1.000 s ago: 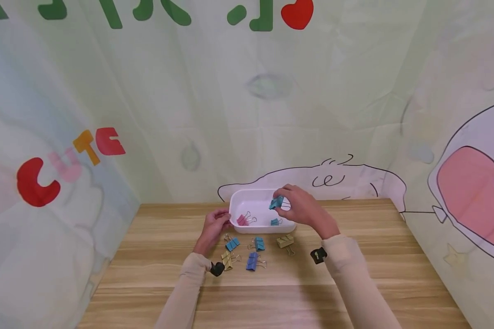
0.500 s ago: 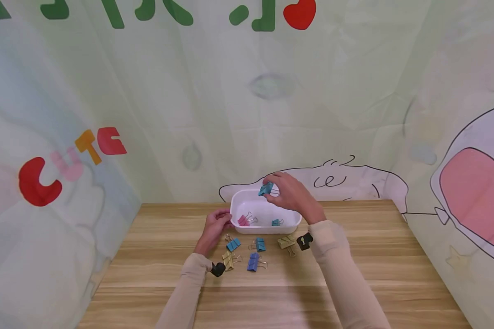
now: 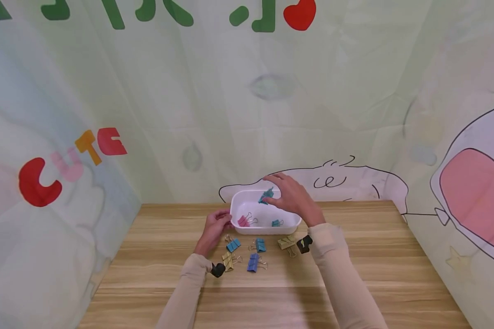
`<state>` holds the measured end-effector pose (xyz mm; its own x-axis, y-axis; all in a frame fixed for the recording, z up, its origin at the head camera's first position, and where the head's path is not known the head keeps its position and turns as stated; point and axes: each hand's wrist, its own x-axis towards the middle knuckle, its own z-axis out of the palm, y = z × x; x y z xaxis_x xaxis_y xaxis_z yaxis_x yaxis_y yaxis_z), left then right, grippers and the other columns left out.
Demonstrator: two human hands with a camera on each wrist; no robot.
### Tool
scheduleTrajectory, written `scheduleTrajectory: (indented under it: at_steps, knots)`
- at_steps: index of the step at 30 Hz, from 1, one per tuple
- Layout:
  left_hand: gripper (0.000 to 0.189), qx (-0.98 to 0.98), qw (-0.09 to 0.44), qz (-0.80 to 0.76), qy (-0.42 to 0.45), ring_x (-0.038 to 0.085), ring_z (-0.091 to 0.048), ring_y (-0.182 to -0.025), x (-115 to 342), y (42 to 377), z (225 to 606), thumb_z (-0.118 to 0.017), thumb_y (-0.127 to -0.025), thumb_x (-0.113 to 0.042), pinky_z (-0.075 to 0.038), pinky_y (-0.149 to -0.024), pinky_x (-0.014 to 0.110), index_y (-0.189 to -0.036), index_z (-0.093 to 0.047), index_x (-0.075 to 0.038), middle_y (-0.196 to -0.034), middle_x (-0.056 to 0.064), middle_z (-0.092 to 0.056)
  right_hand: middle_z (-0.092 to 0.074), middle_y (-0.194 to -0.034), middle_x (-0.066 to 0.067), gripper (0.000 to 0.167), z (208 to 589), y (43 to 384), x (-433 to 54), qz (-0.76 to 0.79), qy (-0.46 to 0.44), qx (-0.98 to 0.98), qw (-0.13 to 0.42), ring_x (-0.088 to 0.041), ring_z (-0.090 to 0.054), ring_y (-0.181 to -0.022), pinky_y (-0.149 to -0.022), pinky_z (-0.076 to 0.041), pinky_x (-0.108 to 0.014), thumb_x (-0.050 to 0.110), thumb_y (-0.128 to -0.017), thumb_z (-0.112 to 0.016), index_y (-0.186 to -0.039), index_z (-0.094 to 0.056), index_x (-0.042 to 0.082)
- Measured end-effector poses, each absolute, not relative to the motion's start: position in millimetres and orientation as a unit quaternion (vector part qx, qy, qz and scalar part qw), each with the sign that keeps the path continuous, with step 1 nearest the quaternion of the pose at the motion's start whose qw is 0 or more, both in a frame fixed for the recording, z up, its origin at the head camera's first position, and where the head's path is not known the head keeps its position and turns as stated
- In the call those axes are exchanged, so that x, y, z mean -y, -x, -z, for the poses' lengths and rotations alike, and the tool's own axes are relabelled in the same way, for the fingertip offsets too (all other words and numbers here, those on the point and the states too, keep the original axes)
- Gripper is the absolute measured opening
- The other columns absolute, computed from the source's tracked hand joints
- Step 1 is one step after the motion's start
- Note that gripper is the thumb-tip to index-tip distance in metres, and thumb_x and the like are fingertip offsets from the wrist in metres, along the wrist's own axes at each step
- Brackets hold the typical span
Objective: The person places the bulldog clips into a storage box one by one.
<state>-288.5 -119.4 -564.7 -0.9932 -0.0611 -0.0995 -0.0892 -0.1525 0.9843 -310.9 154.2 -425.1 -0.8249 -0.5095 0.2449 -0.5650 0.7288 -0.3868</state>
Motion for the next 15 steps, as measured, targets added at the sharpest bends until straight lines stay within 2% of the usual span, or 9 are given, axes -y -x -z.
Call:
scheduleTrajectory:
  at_steps: [2, 5, 9, 15]
  knots:
    - [0.03, -0.651, 0.01, -0.757, 0.057, 0.023, -0.063, -0.084, 119.5, 288.5, 564.7, -0.058, -0.1, 0.006, -0.062, -0.073, 0.028, -0.126, -0.056, 0.02, -0.114, 0.027, -0.06, -0.048, -0.154, -0.017, 0.075, 425.5, 309.8, -154.7, -0.227, -0.286, 0.929, 0.056, -0.041, -0.048, -0.137, -0.105, -0.048, -0.066, 0.046, -0.089, -0.081, -0.152, -0.053, 0.016]
    - [0.029, -0.652, 0.011, -0.756, 0.06, 0.023, -0.064, -0.084, 119.5, 288.7, 563.9, -0.058, -0.1, 0.005, -0.062, -0.073, 0.028, -0.126, -0.056, 0.019, -0.112, 0.024, -0.061, -0.043, -0.157, -0.016, 0.084, 426.3, 308.2, -156.2, -0.227, -0.286, 0.929, 0.051, -0.04, -0.047, -0.138, -0.103, -0.049, -0.067, 0.052, -0.087, -0.081, -0.157, -0.047, 0.021]
    - [0.029, -0.656, 0.011, -0.752, 0.064, 0.025, -0.064, -0.086, 119.3, 288.6, 562.4, -0.058, -0.1, 0.004, -0.063, -0.074, 0.028, -0.126, -0.057, 0.018, -0.111, 0.022, -0.061, -0.043, -0.157, -0.016, 0.088, 429.3, 304.1, -160.9, -0.231, -0.282, 0.93, 0.04, -0.04, -0.048, -0.138, -0.103, -0.049, -0.067, 0.056, -0.086, -0.08, -0.159, -0.043, 0.023]
    - [0.03, -0.663, 0.018, -0.745, 0.069, 0.028, -0.064, -0.09, 119.9, 288.0, 561.3, -0.058, -0.101, 0.003, -0.063, -0.079, 0.032, -0.128, -0.058, 0.016, -0.118, 0.026, -0.06, -0.044, -0.157, -0.017, 0.088, 442.0, 291.9, -169.7, -0.236, -0.275, 0.932, 0.029, -0.041, -0.049, -0.136, -0.104, -0.048, -0.067, 0.058, -0.087, -0.078, -0.159, -0.043, 0.022]
